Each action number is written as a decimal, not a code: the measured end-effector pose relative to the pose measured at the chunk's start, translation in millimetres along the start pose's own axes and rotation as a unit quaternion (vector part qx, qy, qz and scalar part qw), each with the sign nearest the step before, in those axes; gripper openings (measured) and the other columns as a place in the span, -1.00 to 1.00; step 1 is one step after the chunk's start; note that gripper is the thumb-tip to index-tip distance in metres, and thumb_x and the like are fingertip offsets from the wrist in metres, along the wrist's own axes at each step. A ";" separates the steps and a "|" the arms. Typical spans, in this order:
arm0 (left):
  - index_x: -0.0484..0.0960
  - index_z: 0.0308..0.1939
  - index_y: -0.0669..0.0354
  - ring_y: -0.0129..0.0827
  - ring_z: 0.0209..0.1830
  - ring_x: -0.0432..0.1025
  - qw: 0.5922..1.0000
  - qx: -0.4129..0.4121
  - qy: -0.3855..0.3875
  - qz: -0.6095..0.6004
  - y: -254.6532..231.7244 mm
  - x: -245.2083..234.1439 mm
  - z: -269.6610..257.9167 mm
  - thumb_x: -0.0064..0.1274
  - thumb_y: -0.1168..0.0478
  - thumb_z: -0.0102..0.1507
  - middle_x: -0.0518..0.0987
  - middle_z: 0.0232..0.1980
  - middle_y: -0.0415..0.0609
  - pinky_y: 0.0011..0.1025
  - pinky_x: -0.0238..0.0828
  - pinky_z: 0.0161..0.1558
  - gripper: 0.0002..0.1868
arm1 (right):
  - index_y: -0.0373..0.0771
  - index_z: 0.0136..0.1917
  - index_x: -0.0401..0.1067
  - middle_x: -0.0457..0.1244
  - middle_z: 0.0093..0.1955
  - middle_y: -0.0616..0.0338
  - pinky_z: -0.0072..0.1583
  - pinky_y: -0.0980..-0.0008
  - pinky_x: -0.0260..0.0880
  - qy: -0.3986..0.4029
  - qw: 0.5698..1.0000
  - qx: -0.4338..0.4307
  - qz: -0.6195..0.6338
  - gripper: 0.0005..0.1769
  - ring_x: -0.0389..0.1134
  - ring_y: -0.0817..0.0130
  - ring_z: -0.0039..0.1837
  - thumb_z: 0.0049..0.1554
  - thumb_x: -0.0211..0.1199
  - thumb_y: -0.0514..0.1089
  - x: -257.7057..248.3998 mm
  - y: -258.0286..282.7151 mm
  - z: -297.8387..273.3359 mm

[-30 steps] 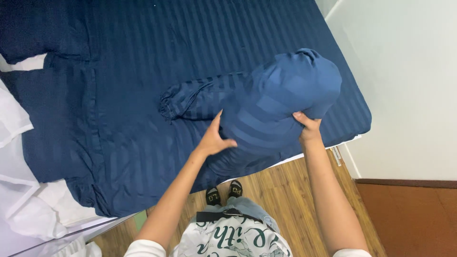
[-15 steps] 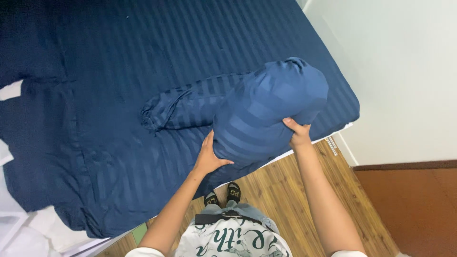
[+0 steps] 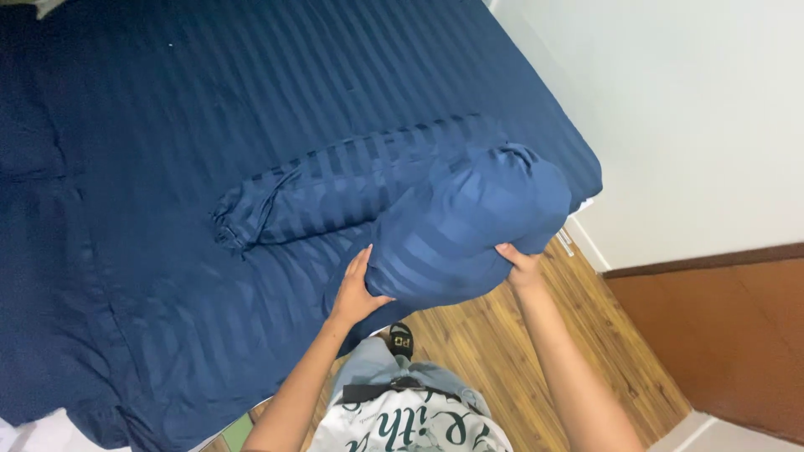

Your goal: Arranging pillows and bolsters on a bed with blue striped sheets.

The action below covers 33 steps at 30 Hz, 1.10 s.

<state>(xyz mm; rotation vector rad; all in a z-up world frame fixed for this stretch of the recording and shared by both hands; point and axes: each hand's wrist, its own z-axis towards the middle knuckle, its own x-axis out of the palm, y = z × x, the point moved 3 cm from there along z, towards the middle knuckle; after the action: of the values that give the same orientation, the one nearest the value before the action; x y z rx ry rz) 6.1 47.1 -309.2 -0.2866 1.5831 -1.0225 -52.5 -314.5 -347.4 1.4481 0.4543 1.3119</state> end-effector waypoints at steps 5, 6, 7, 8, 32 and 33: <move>0.12 0.53 0.22 0.11 0.50 0.15 1.000 0.007 0.017 -0.004 9.1 7.6 6.7 0.57 0.14 -0.21 0.27 0.49 0.26 -0.14 0.10 0.46 0.31 | -0.32 0.43 0.29 0.30 0.34 0.11 0.44 0.19 0.26 -0.038 0.998 0.034 0.026 -0.27 0.31 0.20 0.36 0.00 0.39 -0.31 -12.4 -12.0 -10.4; 0.13 0.52 0.23 0.10 0.49 0.17 1.000 0.011 0.021 -0.007 12.1 8.2 4.8 0.57 0.14 -0.22 0.28 0.48 0.25 -0.14 0.10 0.46 0.31 | -0.30 0.42 0.29 0.30 0.34 0.11 0.42 0.20 0.27 -0.051 0.998 0.040 0.027 -0.26 0.32 0.21 0.36 -0.03 0.38 -0.31 -10.1 -10.8 -16.0; 0.13 0.52 0.23 0.10 0.49 0.17 1.000 0.016 0.023 -0.008 13.5 7.1 7.4 0.57 0.14 -0.22 0.28 0.48 0.25 -0.14 0.10 0.46 0.31 | -0.30 0.42 0.29 0.30 0.34 0.11 0.42 0.20 0.27 -0.054 0.998 0.036 0.025 -0.26 0.32 0.21 0.36 -0.03 0.38 -0.31 -9.4 -9.5 -16.1; 0.14 0.52 0.22 0.10 0.49 0.17 0.999 0.018 0.028 -0.006 15.4 5.8 10.4 0.56 0.14 -0.21 0.29 0.48 0.25 -0.14 0.11 0.46 0.29 | -0.32 0.41 0.30 0.30 0.33 0.09 0.41 0.19 0.28 -0.055 0.998 0.033 0.023 -0.28 0.33 0.19 0.35 -0.02 0.37 -0.31 -8.0 -8.4 -15.9; -0.34 0.58 0.12 0.13 0.66 -0.26 0.978 -0.085 0.151 0.118 53.3 7.9 8.3 0.63 -0.18 -0.34 -0.24 0.65 0.23 0.22 -0.24 0.51 0.72 | -0.28 0.50 0.18 0.23 0.40 0.02 0.42 0.10 0.30 -0.128 0.988 0.049 0.065 -0.16 0.28 0.10 0.40 -0.01 0.38 -0.21 26.9 9.2 17.8; -0.43 0.58 0.13 0.12 0.67 -0.28 0.968 -0.132 0.176 0.120 57.8 11.3 3.8 0.63 -0.18 -0.36 -0.27 0.65 0.26 0.24 -0.23 0.50 0.78 | -0.28 0.50 0.18 0.23 0.39 0.02 0.40 0.08 0.31 -0.133 0.987 0.053 0.079 -0.16 0.28 0.08 0.39 -0.01 0.38 -0.21 26.6 9.4 20.2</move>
<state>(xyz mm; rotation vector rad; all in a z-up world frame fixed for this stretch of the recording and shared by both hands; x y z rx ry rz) 25.8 71.7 -359.1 -0.0899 2.0255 -0.6995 -29.7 -304.9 -323.1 1.7504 0.2398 1.2096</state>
